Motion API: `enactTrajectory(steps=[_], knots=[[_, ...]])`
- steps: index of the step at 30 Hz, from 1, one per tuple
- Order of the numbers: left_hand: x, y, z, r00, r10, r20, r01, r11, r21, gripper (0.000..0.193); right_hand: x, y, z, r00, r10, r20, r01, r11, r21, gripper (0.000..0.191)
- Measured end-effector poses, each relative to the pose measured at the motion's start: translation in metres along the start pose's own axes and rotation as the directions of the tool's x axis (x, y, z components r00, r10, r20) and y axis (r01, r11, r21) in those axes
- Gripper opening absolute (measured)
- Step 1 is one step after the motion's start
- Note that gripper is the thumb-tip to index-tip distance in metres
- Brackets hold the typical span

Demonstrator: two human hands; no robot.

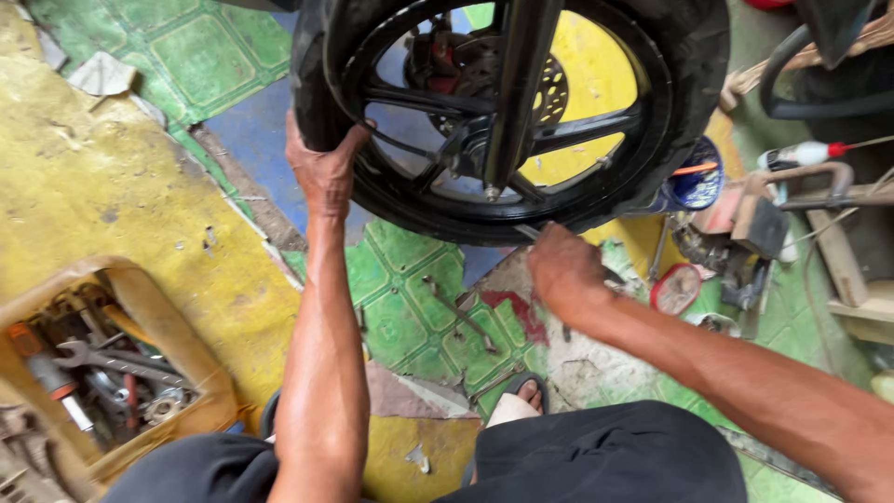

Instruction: The person loosens the front axle nut of a motorcycle with a wrench while steadying the wheel, then rocks and pulls the wheel and fork assembly to free it, and finally wipes the rim and hub area with a cloth.

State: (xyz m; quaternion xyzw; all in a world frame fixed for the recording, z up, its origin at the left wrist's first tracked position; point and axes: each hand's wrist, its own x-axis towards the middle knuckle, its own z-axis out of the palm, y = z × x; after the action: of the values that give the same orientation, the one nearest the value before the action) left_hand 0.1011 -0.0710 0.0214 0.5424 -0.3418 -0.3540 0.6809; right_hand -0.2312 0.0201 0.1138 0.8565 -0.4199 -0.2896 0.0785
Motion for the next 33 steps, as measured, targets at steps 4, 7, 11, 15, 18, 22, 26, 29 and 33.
enactTrajectory(steps=[4, 7, 11, 15, 18, 22, 26, 29, 33], knots=[[-0.009, -0.003, 0.005, 0.999, 0.019, -0.034, -0.023, 0.995, -0.096, 0.063, 0.020, 0.039, 0.013, 0.784, 0.181, 0.594, -0.430, 0.848, 0.309, 0.023], [-0.025, -0.010, 0.013, 0.993, -0.089, -0.081, 0.073, 0.980, -0.188, 0.063, 0.015, 0.059, 0.006, 0.625, 0.111, 0.772, -0.754, -0.167, 0.635, 0.025], [-0.040, -0.022, 0.027, 0.963, -0.208, -0.173, 0.144, 0.935, -0.323, 0.062, -0.020, 0.020, -0.001, 0.526, 0.408, 0.747, -0.658, -0.361, 0.661, 0.021], [-0.045, -0.029, 0.030, 0.951, -0.237, -0.197, 0.173, 0.940, -0.294, 0.058, -0.037, -0.020, 0.005, 0.566, 0.537, 0.626, -0.499, -0.381, 0.778, 0.028], [-0.048, -0.029, 0.030, 0.934, -0.301, -0.194, 0.225, 0.914, -0.336, 0.055, -0.042, -0.032, 0.017, 0.562, 0.587, 0.583, -0.496, -0.325, 0.805, 0.032], [-0.050, -0.027, 0.028, 0.937, -0.286, -0.201, 0.200, 0.911, -0.361, 0.052, -0.052, -0.039, 0.043, 0.705, 0.707, 0.046, -0.265, 0.203, 0.943, 0.031], [-0.051, -0.032, 0.025, 0.932, -0.281, -0.229, 0.212, 0.935, -0.284, 0.043, -0.064, -0.027, 0.083, 0.728, 0.680, 0.086, -0.290, 0.192, 0.938, 0.034], [-0.057, -0.041, 0.024, 0.906, -0.347, -0.244, 0.247, 0.899, -0.361, 0.040, -0.063, -0.004, 0.120, 0.728, 0.649, -0.221, -0.073, 0.394, 0.916, 0.029], [-0.068, -0.052, 0.022, 0.892, -0.371, -0.258, 0.230, 0.864, -0.448, 0.034, -0.047, 0.016, 0.158, 0.717, 0.611, -0.336, 0.000, 0.483, 0.876, 0.020]])
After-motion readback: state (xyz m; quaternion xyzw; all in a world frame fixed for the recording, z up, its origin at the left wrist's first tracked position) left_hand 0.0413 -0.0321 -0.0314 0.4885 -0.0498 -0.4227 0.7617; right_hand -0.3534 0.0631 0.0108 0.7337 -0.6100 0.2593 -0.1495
